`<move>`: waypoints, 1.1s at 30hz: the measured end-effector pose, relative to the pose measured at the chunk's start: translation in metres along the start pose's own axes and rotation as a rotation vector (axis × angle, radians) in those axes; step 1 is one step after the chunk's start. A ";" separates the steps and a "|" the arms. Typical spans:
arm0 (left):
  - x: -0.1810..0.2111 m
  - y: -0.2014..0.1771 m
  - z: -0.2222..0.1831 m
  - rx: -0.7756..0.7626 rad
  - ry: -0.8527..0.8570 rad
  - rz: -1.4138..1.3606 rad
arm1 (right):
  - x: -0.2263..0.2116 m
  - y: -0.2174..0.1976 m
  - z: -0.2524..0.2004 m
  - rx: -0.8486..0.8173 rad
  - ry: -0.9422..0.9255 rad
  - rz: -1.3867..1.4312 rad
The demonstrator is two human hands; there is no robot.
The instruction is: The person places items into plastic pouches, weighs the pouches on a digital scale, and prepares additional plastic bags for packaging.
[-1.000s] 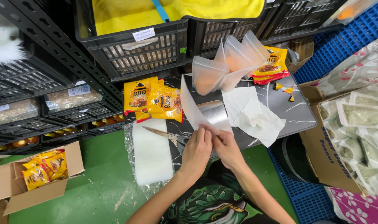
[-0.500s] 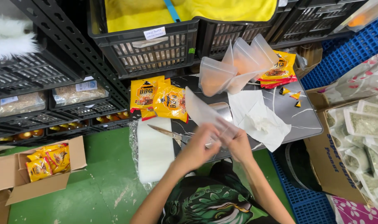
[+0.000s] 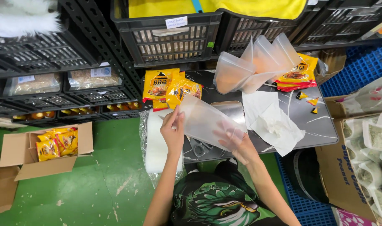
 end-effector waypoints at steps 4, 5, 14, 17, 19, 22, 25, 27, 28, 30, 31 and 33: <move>-0.005 -0.008 -0.001 0.114 -0.020 0.009 | 0.005 0.010 -0.004 0.012 0.036 0.007; -0.005 -0.010 -0.002 0.120 -0.030 0.019 | 0.009 0.009 -0.004 0.016 0.043 0.032; -0.021 -0.030 -0.013 0.166 -0.288 -0.097 | 0.046 -0.005 0.012 -0.004 0.122 0.083; -0.035 -0.033 -0.018 0.195 -0.245 -0.028 | 0.052 0.002 0.006 0.002 0.139 0.111; -0.039 -0.035 -0.016 0.202 -0.222 -0.002 | 0.053 0.007 0.006 -0.003 0.142 0.121; -0.040 -0.039 -0.017 0.216 -0.288 -0.035 | 0.060 0.006 0.006 0.012 0.185 0.151; -0.036 -0.042 -0.018 0.244 -0.287 -0.085 | 0.067 0.004 0.008 0.013 0.198 0.179; -0.030 -0.044 -0.019 0.253 -0.253 -0.112 | 0.073 0.000 0.009 0.018 0.215 0.198; -0.029 -0.044 -0.019 0.252 -0.255 -0.113 | 0.074 -0.001 0.010 0.020 0.216 0.196; -0.027 -0.044 -0.019 0.251 -0.258 -0.111 | 0.078 -0.005 0.011 0.028 0.238 0.215; -0.027 -0.043 -0.018 0.252 -0.262 -0.111 | 0.080 -0.009 0.012 0.030 0.241 0.213; -0.027 -0.042 -0.018 0.229 -0.288 -0.159 | 0.085 -0.014 0.013 -0.017 0.248 0.259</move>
Point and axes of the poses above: each hand's wrist, its own z-axis towards the middle knuckle, its own y-axis out of the palm, x = y × z, the point moved 5 cm from there along z, towards the middle knuckle
